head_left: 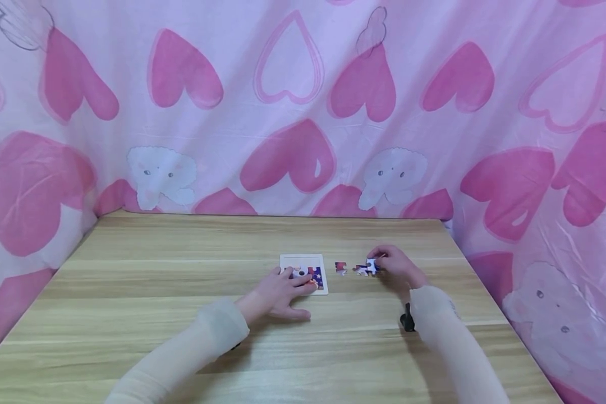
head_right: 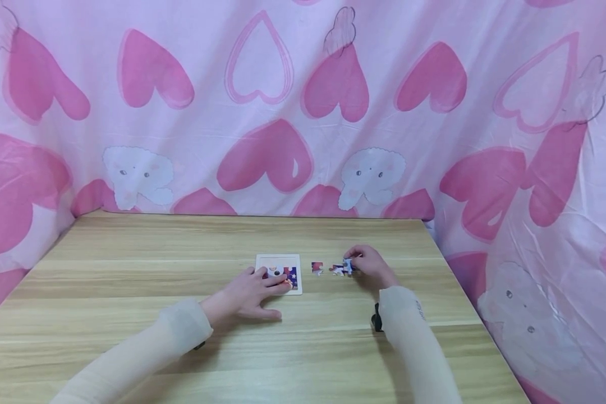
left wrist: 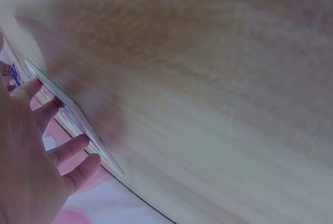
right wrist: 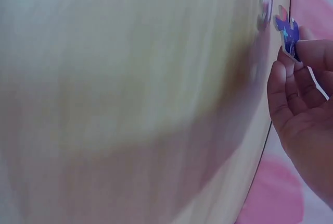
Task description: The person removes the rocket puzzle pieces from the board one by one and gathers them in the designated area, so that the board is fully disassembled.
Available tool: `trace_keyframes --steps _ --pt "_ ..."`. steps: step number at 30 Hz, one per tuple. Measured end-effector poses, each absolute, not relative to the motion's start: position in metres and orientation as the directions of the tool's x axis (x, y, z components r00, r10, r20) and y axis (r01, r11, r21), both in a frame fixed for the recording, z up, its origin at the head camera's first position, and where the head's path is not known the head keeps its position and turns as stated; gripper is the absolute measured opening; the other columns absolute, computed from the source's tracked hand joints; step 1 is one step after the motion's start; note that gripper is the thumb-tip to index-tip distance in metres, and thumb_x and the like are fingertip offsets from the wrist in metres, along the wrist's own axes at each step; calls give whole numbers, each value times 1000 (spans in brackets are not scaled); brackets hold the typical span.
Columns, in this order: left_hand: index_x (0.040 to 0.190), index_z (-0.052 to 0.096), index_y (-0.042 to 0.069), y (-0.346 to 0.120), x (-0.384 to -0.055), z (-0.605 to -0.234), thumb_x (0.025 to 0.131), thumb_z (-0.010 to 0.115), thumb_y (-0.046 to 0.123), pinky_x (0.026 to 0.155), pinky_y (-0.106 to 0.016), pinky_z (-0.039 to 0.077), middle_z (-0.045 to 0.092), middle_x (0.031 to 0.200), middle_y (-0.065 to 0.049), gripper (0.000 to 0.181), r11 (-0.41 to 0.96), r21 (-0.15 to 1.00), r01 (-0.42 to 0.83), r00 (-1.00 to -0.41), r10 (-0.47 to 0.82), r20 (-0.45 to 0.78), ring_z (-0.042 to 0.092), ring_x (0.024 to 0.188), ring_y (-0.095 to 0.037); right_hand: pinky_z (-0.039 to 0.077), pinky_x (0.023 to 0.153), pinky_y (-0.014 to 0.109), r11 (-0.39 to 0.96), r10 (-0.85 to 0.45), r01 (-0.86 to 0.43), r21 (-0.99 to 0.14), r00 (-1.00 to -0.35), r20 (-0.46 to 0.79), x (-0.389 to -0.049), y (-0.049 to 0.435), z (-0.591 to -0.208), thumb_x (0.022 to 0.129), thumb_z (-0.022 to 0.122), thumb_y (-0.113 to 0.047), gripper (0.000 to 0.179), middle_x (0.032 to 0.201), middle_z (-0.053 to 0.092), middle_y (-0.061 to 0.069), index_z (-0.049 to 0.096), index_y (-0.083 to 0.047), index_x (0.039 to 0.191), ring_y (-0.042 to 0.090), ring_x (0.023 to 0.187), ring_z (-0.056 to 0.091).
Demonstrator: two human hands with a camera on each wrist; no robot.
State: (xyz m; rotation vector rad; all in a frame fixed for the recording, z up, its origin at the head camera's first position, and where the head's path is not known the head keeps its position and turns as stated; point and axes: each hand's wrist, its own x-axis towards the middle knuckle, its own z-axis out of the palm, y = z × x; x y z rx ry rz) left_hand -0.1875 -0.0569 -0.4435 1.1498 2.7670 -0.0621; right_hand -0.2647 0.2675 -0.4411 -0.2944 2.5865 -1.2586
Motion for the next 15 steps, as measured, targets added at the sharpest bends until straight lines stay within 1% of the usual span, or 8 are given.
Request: trace_keyframes --steps 7,11,15 --pt "137 27 38 -57 -187 -442 75 27 75 96 -53 19 22 142 10 72 710 18 704 -699 698 -155 23 126 -32 44 67 33 592 -240 -29 -806 -960 -142 -258 293 -442 85 42 4 19 89 56 16 57 6 96 23 77 52" --pt "137 27 38 -57 -187 -442 75 27 75 96 -53 20 23 142 9 73 708 20 706 -698 700 -151 23 126 -32 43 67 32 632 -206 -13 -775 -967 -151 -258 302 -443 86 43 3 19 90 56 14 58 3 97 23 78 49" --pt "137 27 38 -57 -188 -443 75 27 75 96 -53 19 23 142 10 73 708 19 706 -698 700 -150 24 125 -32 42 65 32 651 -192 -26 -759 -973 -131 -256 305 -444 85 44 4 19 91 55 16 57 5 98 24 79 49"
